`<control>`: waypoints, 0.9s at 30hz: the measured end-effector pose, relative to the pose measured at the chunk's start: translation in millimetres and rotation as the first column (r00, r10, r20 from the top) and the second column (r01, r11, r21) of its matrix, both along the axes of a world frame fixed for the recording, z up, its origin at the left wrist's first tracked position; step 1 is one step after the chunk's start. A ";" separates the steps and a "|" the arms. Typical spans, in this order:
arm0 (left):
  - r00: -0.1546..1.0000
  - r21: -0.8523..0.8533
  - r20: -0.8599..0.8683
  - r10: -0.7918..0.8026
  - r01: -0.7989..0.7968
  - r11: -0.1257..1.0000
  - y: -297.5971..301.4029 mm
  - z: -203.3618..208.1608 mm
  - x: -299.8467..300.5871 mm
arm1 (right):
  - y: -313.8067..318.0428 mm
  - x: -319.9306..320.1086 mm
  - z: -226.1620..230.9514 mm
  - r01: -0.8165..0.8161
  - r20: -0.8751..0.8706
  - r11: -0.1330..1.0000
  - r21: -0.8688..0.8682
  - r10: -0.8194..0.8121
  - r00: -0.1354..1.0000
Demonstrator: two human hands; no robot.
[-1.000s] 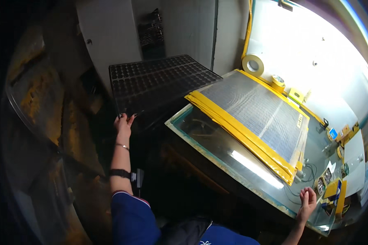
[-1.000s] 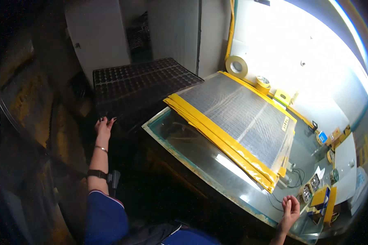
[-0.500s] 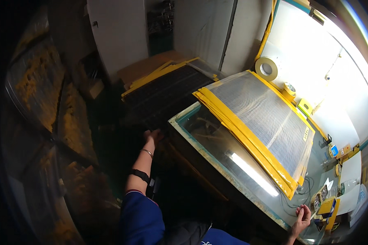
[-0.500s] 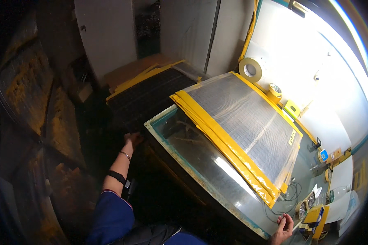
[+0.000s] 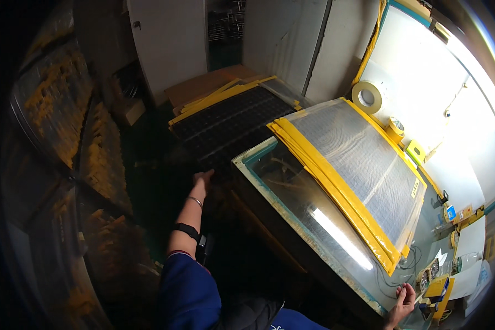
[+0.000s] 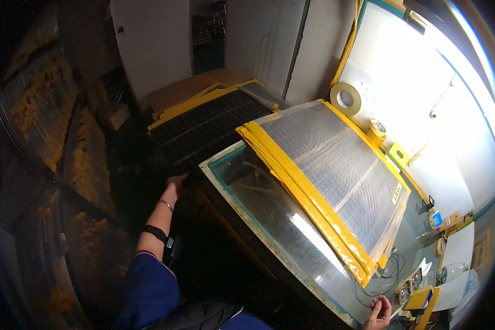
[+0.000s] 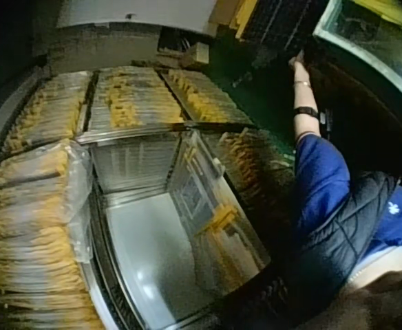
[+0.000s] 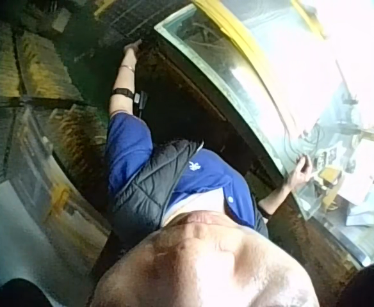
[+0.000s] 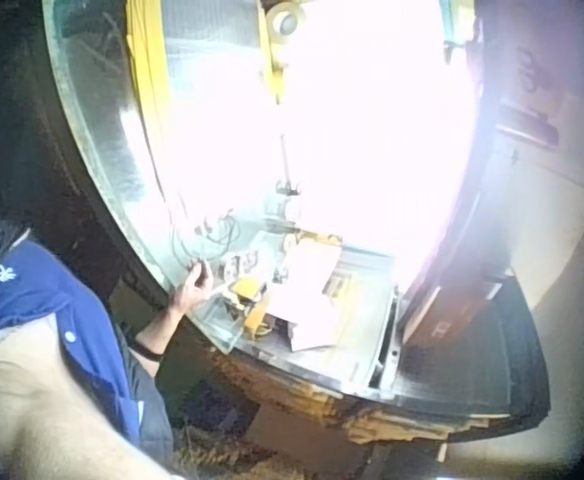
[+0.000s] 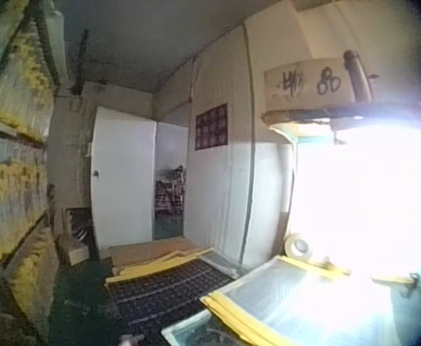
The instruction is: The recorder is sorting and packaging large sheets of printed or patterned plastic film.
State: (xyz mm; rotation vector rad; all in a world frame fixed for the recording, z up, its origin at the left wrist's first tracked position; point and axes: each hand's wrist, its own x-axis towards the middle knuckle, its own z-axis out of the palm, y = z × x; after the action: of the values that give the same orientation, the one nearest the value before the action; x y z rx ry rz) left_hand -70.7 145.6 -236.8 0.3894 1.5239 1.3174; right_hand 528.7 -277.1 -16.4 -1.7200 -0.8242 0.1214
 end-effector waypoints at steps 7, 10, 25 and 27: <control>0.986 0.032 0.163 0.042 -0.048 0.998 3.5 57.7 15.4 | -2.7 7.6 -4.7 0.002 0.039 1.000 -0.031 -0.001 0.999; 0.865 -0.041 -0.500 -0.035 0.017 0.999 9.7 72.1 9.2 | 4.7 -21.5 24.1 0.007 0.184 0.991 -0.137 0.019 0.983; 0.926 0.116 0.352 -0.136 0.100 0.988 36.1 71.0 -11.1 | 14.4 -35.3 32.2 0.063 0.241 0.989 -0.132 -0.029 0.970; 0.913 0.095 0.387 -0.127 0.097 0.991 34.9 81.3 -0.1 | 13.9 -36.4 32.9 0.084 0.251 0.987 -0.139 -0.047 0.967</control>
State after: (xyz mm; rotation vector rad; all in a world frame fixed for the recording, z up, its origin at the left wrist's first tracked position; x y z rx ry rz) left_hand -70.8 180.5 -155.5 0.2361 1.1034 1.2745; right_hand 492.3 -263.2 16.5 -1.9271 -0.9589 -0.0804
